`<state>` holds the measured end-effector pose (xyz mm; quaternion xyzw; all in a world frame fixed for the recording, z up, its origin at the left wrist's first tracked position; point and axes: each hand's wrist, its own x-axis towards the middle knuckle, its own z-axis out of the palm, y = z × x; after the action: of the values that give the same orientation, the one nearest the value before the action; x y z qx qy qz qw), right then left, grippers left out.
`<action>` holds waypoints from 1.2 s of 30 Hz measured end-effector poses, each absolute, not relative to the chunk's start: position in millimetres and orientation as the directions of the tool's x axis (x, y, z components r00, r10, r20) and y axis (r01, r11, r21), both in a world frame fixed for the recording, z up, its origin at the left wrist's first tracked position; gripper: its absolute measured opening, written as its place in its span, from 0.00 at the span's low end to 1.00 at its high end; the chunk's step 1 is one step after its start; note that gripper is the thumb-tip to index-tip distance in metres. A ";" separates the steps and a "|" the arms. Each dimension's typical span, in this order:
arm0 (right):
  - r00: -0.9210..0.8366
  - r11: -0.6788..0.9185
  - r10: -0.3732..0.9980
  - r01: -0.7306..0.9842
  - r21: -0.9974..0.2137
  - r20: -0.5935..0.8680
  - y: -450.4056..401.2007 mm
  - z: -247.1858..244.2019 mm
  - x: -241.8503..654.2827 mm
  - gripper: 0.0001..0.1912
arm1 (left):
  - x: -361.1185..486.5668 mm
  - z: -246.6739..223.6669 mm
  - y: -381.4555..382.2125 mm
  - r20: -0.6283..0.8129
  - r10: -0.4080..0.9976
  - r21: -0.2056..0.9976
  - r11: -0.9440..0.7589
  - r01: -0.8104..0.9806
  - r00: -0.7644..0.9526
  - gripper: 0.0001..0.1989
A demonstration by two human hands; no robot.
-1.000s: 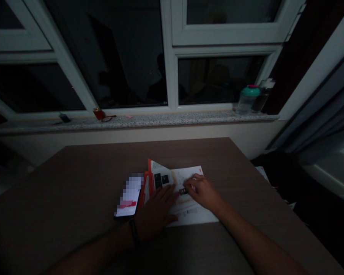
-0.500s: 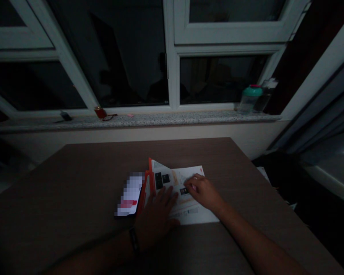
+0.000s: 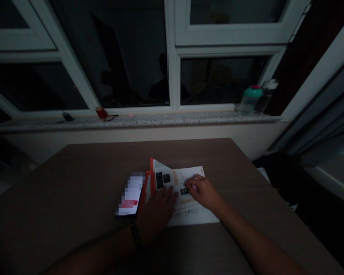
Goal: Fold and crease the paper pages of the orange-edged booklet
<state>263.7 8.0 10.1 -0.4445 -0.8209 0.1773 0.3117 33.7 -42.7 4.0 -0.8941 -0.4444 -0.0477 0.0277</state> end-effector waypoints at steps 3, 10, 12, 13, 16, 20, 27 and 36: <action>-0.412 0.544 0.839 0.620 -0.565 0.356 8.4 9.2 263.7 0.10 | 36.6 11.0 -41.4 0.066 0.785 -0.017 -0.617 0.787 0.616 0.22; -0.419 0.553 0.833 0.613 -0.564 0.361 7.8 8.9 263.6 0.10 | 37.3 18.4 -41.8 0.068 0.790 0.014 -0.612 0.791 0.610 0.22; -0.433 0.566 0.824 0.597 -0.569 0.365 6.9 10.5 262.6 0.10 | 36.1 19.8 -40.8 0.070 0.802 0.033 -0.596 0.803 0.593 0.22; -0.448 0.576 0.816 0.582 -0.573 0.365 6.2 11.5 261.9 0.10 | 35.5 20.5 -39.8 0.071 0.813 0.043 -0.582 0.812 0.579 0.22; -0.524 0.626 0.771 0.517 -0.584 0.362 2.8 15.8 259.2 0.09 | 34.0 22.2 -34.9 0.078 0.837 0.076 -0.547 0.834 0.542 0.26; -0.594 0.665 0.724 0.468 -0.581 0.351 -3.2 21.4 256.4 0.10 | 32.4 23.9 -28.3 0.088 0.853 0.105 -0.521 0.847 0.514 0.30; -0.464 0.596 0.796 0.490 -0.637 0.389 1.2 11.5 259.4 0.15 | 23.6 20.9 -22.2 0.159 0.838 0.114 -0.540 0.834 0.521 0.25; -0.406 0.495 0.861 0.529 -0.689 0.307 3.2 5.9 257.8 0.14 | 23.1 21.9 -17.8 0.153 0.848 0.136 -0.527 0.839 0.507 0.22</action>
<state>257.8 3.2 5.9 -0.4345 -0.7997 0.2522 0.3288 23.1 -17.8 21.9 -0.8679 -0.4860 -0.1004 -0.0220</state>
